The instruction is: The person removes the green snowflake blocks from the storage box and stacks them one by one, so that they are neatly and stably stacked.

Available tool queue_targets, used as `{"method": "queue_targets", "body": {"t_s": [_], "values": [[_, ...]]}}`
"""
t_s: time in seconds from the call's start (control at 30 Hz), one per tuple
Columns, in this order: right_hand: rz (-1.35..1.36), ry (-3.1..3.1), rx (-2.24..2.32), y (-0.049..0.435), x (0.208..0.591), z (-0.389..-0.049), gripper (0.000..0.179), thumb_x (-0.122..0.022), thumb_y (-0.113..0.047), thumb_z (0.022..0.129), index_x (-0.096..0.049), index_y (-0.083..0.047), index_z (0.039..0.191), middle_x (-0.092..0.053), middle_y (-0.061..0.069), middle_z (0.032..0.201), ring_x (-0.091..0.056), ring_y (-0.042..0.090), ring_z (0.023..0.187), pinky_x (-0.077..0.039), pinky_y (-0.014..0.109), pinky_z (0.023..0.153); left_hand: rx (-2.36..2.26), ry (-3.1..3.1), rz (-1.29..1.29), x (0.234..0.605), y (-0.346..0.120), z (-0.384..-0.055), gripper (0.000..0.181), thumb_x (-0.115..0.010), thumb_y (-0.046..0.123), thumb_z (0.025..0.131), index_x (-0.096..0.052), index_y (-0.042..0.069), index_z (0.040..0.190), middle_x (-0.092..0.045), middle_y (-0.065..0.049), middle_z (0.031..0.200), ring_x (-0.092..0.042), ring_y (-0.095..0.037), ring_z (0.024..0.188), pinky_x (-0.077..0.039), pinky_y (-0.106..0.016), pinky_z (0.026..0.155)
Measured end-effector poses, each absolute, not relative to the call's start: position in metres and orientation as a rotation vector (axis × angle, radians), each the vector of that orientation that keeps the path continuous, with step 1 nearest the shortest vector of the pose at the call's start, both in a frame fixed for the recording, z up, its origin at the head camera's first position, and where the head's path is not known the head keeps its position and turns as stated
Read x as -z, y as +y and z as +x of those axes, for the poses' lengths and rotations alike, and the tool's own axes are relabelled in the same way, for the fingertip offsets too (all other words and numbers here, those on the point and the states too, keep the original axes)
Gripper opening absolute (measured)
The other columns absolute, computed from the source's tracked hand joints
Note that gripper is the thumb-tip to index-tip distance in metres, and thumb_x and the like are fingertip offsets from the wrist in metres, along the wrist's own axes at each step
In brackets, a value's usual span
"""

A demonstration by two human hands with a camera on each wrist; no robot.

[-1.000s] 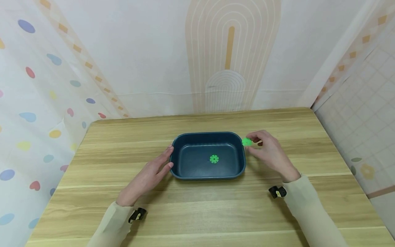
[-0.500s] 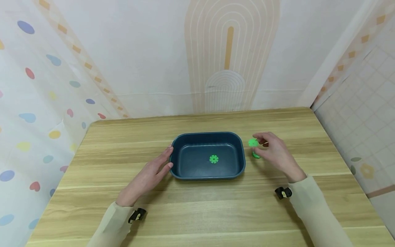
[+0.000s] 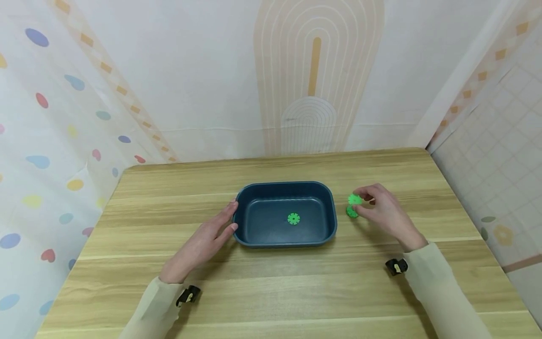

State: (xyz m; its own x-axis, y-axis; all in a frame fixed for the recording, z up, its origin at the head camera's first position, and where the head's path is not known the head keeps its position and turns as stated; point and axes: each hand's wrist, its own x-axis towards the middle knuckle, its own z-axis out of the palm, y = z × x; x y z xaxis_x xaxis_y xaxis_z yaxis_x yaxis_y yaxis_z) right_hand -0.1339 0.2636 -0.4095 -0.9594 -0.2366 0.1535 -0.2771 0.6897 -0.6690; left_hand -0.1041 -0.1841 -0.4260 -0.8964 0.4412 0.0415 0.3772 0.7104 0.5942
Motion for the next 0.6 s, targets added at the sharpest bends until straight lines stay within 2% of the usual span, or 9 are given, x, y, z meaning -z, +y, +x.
{"method": "queue_targets", "body": {"t_s": [0.23,0.6], "values": [[0.449,-2.877,-1.107,0.266,0.416,-0.136,0.032,-0.076,-0.003,0.092,-0.068,0.011,0.12,-0.065,0.022,0.11,-0.063,0.034,0.098,-0.058,0.037,0.083,-0.944,2.81,0.673,0.427,-0.184,-0.105,0.06,-0.048,0.031,0.112,-0.027,0.008,0.164,-0.025,-0.012,0.169,-0.027,-0.026,0.154,-0.03,-0.05,0.122],[0.475,-2.947,-1.058,0.269,0.422,-0.139,0.031,-0.075,-0.005,0.093,-0.069,0.01,0.119,-0.066,0.022,0.111,-0.063,0.034,0.099,-0.057,0.045,0.084,-0.95,2.803,0.671,0.427,-0.184,-0.105,0.061,-0.048,0.031,0.112,-0.026,0.009,0.164,-0.024,-0.011,0.17,-0.027,-0.026,0.154,-0.03,-0.05,0.121]]}}
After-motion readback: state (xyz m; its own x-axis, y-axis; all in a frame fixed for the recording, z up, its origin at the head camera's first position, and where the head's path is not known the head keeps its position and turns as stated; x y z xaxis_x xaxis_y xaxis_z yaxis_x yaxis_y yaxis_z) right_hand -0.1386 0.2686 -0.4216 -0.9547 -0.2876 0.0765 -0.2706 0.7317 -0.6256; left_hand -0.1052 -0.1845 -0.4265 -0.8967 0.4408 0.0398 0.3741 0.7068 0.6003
